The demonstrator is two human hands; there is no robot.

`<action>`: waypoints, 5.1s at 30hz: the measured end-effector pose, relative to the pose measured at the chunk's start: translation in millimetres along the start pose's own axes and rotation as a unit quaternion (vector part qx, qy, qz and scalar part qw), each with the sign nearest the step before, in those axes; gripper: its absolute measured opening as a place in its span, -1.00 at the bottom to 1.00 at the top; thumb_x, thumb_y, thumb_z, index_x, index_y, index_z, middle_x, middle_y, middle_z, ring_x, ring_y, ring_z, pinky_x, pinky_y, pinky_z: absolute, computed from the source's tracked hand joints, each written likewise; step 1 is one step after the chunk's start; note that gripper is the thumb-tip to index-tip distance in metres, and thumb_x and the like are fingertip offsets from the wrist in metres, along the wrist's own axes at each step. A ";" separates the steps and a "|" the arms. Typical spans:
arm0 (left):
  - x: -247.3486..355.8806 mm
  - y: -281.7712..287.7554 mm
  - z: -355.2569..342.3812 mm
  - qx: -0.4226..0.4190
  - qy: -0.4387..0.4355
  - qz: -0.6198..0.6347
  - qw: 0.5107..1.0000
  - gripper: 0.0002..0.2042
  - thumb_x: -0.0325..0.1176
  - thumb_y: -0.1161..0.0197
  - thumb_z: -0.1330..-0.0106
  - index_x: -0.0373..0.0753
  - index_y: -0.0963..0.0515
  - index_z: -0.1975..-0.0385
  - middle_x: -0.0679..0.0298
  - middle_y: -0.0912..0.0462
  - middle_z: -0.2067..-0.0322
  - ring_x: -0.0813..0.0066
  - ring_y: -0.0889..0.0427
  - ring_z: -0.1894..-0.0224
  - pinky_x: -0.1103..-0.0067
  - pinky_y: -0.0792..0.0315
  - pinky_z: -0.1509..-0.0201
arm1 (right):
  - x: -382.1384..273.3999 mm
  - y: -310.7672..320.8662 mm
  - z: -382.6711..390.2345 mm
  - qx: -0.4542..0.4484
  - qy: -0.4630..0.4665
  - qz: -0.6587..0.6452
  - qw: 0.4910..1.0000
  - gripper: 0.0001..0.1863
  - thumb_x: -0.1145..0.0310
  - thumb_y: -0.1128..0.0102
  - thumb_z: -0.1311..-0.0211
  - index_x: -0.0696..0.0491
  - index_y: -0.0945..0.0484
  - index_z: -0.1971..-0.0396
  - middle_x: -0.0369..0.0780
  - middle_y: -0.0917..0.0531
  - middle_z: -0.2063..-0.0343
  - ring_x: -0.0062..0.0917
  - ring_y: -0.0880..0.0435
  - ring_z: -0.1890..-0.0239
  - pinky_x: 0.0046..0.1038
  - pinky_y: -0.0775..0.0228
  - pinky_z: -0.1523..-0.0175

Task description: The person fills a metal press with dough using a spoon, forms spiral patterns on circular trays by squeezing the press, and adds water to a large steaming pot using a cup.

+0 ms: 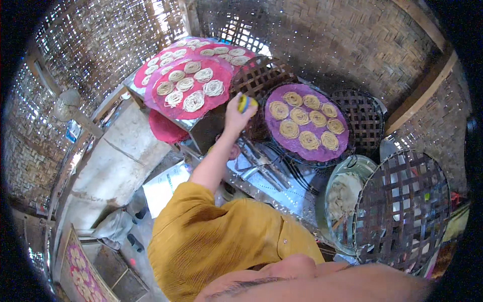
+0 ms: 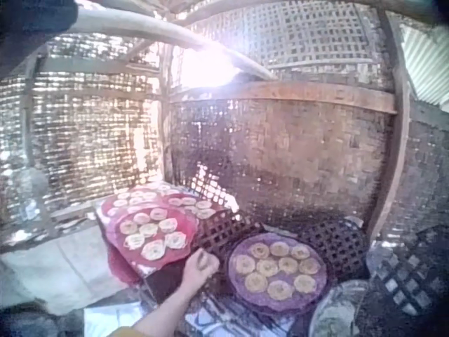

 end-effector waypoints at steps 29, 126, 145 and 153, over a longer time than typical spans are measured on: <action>37.5 -16.7 73.2 -0.058 -0.257 -0.152 0.953 -0.49 -0.32 -0.23 0.06 -0.25 -0.30 0.04 0.21 -0.52 0.27 0.24 -0.42 0.21 0.27 -0.12 0.07 | 3.5 17.8 83.9 0.035 -0.035 -0.028 0.998 -0.45 0.06 0.13 -0.17 -0.09 -0.12 -0.15 -0.23 -0.44 0.10 -0.52 -0.42 0.18 -0.55 -0.25 0.30; 27.9 -192.3 -23.9 -0.405 -0.040 -0.387 0.827 -0.55 -0.02 -0.22 0.13 -0.23 -0.53 0.31 0.09 -0.54 0.33 0.23 -0.48 0.20 0.41 -0.35 0.11 | 22.5 19.1 87.3 0.114 -0.022 -0.045 0.992 -0.52 0.20 0.06 -0.14 0.08 -0.27 -0.05 -0.08 -0.51 0.27 -0.54 -0.49 0.43 -0.65 -0.30 0.53; 66.6 -174.0 -2.0 -0.472 -0.252 -0.264 0.803 -0.24 -0.10 -0.28 0.10 -0.06 -0.09 -0.16 0.24 -0.55 0.30 0.23 -0.48 0.15 0.12 -0.05 -0.02 | 19.8 0.3 90.6 0.115 0.022 -0.074 0.990 -0.47 0.19 0.02 -0.11 0.14 -0.24 -0.06 -0.10 -0.51 0.29 -0.46 -0.50 0.39 -0.60 -0.31 0.48; 45.8 -169.6 -27.4 -0.369 -0.266 -0.342 0.822 -0.59 0.02 -0.22 0.09 0.01 -0.51 0.23 0.19 -0.47 0.18 0.13 -0.30 0.00 0.15 -0.14 0.04 | 32.9 -8.4 78.7 0.096 -0.002 -0.066 0.993 -0.50 0.23 0.03 -0.12 0.16 -0.25 -0.04 -0.07 -0.52 0.30 -0.44 -0.52 0.38 -0.53 -0.37 0.41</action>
Point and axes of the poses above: each hand's wrist, its own z-axis away from the middle knuckle, its own y-axis out of the back of the hand, x = y × z, the point moved 4 cm from there along -z, towards the middle knuckle
